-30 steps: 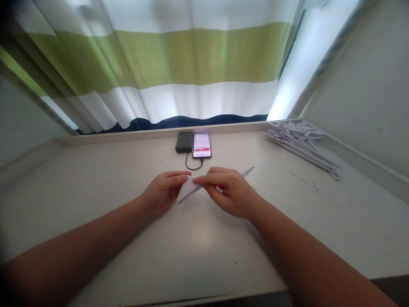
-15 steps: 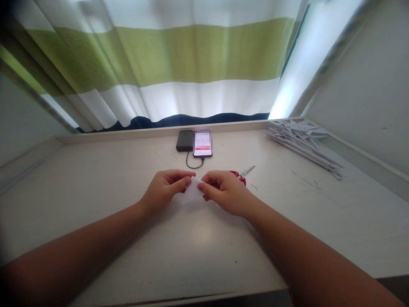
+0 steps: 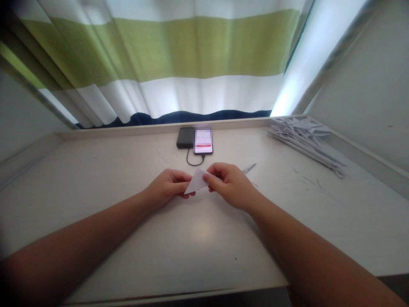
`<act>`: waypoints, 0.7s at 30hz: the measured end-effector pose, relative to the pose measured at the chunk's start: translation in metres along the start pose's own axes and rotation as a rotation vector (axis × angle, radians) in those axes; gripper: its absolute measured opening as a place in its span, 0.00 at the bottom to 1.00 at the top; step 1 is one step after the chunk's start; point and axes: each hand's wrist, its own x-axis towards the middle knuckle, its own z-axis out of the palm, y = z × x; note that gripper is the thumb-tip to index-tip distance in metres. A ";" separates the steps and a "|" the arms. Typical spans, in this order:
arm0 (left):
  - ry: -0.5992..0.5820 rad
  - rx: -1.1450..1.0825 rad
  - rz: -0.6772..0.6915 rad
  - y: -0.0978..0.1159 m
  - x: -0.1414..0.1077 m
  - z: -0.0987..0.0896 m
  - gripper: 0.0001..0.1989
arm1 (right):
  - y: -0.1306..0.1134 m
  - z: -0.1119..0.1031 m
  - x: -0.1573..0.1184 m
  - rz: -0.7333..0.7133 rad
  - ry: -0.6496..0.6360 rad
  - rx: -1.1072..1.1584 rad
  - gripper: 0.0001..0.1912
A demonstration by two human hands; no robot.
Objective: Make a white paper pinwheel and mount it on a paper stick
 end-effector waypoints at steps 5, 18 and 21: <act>0.016 -0.061 -0.040 -0.001 0.002 -0.001 0.12 | 0.003 0.000 -0.001 -0.040 0.037 -0.106 0.11; 0.070 0.032 -0.039 0.003 0.000 0.005 0.11 | -0.002 -0.003 0.000 -0.079 0.056 -0.228 0.07; 0.054 0.109 -0.010 0.005 -0.001 0.005 0.09 | -0.002 -0.003 -0.001 -0.076 0.043 -0.232 0.06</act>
